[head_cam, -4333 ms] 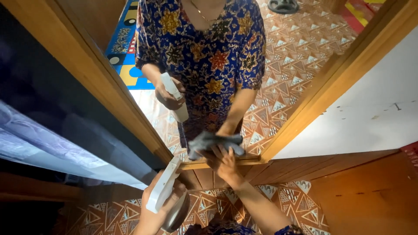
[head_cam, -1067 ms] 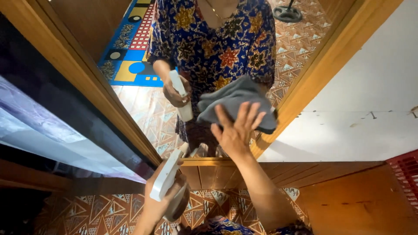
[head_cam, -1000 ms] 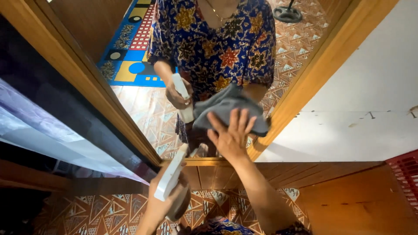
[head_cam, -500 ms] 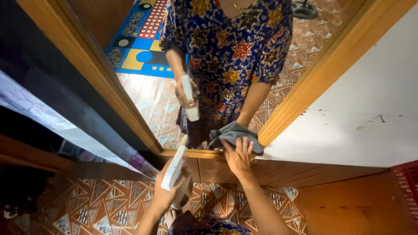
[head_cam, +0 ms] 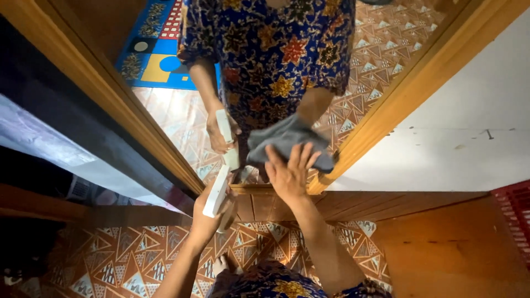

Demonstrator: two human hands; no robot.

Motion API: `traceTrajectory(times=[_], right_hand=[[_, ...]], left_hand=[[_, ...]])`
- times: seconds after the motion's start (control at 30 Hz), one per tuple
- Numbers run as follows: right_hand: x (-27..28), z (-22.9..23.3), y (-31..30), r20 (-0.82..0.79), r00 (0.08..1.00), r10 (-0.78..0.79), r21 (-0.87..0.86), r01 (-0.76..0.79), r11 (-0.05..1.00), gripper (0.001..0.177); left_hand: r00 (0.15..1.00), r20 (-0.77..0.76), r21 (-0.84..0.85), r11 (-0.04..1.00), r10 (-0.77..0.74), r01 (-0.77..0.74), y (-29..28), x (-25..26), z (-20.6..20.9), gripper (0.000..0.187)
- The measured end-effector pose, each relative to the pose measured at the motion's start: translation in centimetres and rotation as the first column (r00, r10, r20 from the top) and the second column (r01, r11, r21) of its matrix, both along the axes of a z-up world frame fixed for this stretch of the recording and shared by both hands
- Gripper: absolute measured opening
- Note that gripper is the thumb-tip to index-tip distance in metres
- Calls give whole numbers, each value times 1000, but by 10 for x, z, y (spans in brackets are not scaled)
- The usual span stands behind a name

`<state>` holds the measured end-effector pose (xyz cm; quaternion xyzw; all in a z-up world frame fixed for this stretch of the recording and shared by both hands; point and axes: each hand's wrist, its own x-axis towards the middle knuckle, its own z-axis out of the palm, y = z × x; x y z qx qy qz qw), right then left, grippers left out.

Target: The person sprays cleaner onto a wall-mounted mirror and then wipes it with a cloth.

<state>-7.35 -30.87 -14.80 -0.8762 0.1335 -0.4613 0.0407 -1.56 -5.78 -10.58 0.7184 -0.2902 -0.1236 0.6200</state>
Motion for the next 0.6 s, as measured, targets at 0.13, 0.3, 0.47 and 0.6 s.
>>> traceTrajectory(times=[0.13, 0.3, 0.47, 0.6], right_hand=[[-17, -110, 3, -328, 944, 43, 50, -28, 998, 51], [-37, -185, -26, -324, 946, 16, -75, -43, 996, 48], [-34, -63, -9, -127, 988, -87, 174, 108, 979, 54], [-17, 34, -3, 30, 996, -83, 111, 79, 991, 69]], left_hand=[[983, -181, -110, 994, -34, 14, 1, 8, -6, 57], [992, -108, -53, 997, -65, 59, 5, 20, -22, 54], [990, -118, -100, 993, -81, 69, 10, 25, -22, 59], [994, -57, -42, 995, -92, 90, 9, 24, -3, 58]])
